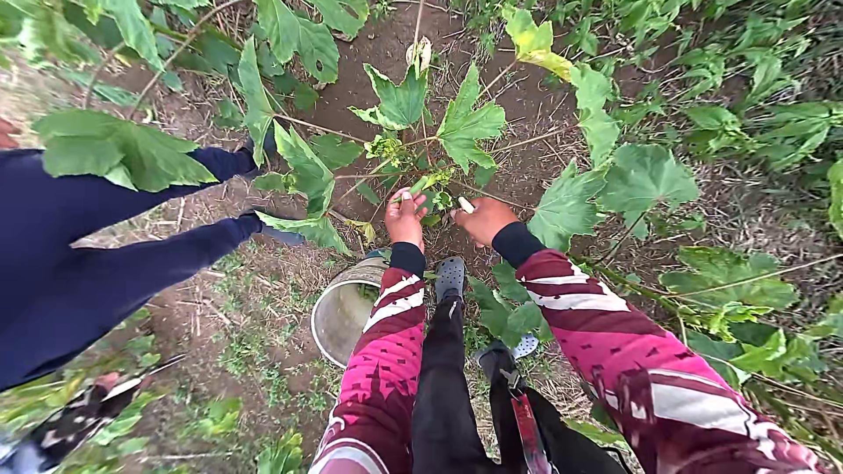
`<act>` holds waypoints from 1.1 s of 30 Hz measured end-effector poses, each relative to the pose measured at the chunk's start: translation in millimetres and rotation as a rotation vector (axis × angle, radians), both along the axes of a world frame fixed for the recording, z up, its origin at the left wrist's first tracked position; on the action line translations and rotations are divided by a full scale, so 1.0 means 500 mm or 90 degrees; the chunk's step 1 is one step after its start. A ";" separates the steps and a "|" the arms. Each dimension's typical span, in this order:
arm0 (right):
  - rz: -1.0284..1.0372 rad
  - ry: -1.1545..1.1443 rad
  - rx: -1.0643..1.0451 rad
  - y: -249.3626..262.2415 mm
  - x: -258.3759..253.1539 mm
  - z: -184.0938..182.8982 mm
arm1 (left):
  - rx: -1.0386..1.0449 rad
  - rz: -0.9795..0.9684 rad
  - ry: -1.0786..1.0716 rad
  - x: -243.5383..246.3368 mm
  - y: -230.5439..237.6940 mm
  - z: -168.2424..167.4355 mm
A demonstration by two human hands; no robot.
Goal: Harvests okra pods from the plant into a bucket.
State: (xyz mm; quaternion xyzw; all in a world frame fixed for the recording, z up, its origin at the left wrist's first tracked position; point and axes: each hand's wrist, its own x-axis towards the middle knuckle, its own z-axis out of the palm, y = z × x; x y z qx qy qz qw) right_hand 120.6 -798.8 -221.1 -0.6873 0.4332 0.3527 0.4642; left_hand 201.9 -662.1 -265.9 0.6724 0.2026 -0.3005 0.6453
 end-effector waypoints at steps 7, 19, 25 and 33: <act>0.022 0.019 -0.013 -0.009 -0.004 0.004 | 0.003 -0.015 -0.015 0.000 -0.004 -0.003; 0.047 -0.001 -0.037 -0.009 0.004 0.009 | 0.004 -0.020 -0.033 -0.005 -0.013 0.005; 0.062 -0.021 -0.055 -0.013 0.013 0.010 | 0.004 -0.017 -0.040 -0.006 -0.011 0.001; -0.047 -0.075 0.047 0.051 -0.108 -0.029 | 0.019 -0.089 -0.046 -0.027 0.138 0.081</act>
